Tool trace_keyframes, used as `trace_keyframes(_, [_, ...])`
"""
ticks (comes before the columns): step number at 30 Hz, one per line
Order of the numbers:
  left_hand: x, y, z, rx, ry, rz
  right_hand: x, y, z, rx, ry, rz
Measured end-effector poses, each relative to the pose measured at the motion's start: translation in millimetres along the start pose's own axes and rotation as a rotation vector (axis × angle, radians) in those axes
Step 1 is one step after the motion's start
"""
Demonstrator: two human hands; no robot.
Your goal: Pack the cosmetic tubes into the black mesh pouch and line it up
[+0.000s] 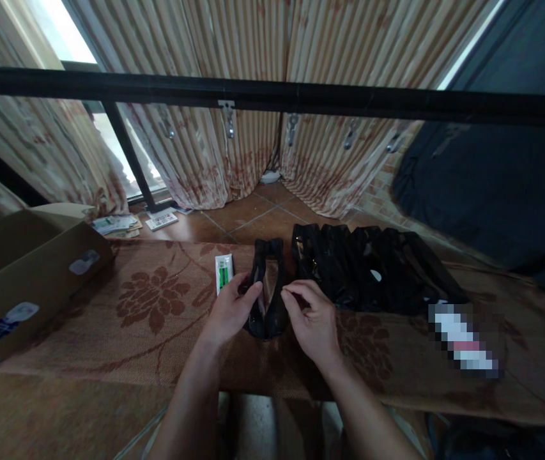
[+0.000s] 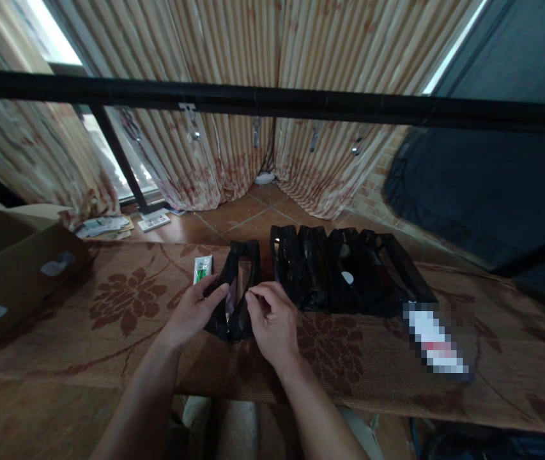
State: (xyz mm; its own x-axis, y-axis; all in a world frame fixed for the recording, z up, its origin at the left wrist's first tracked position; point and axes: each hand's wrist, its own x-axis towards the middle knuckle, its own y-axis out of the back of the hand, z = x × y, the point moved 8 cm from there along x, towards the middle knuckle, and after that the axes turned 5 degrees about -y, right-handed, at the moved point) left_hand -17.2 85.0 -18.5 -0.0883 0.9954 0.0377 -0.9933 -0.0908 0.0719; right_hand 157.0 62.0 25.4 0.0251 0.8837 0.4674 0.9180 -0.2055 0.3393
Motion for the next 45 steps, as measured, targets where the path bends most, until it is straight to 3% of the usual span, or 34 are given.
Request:
trace_keyframes(8, [2.3, 9.5, 4.8, 0.215, -0.052, 0.057, 0.4, -0.7, 1.3, 0.002, -0.011, -0.003])
trace_keyframes(17, [3.9, 11.0, 5.2, 0.095, -0.069, 0.131, -0.3, -1.6, 1.8, 0.019, -0.012, -0.003])
trace_keyframes(23, [3.2, 7.4, 7.4, 0.006, -0.071, 0.113, -0.1, -2.1, 2.0, 0.024, -0.004, -0.005])
trace_keyframes(45, [4.0, 8.9, 3.8, 0.023, -0.071, 0.116, -0.4, -1.5, 1.8, 0.03, -0.011, -0.011])
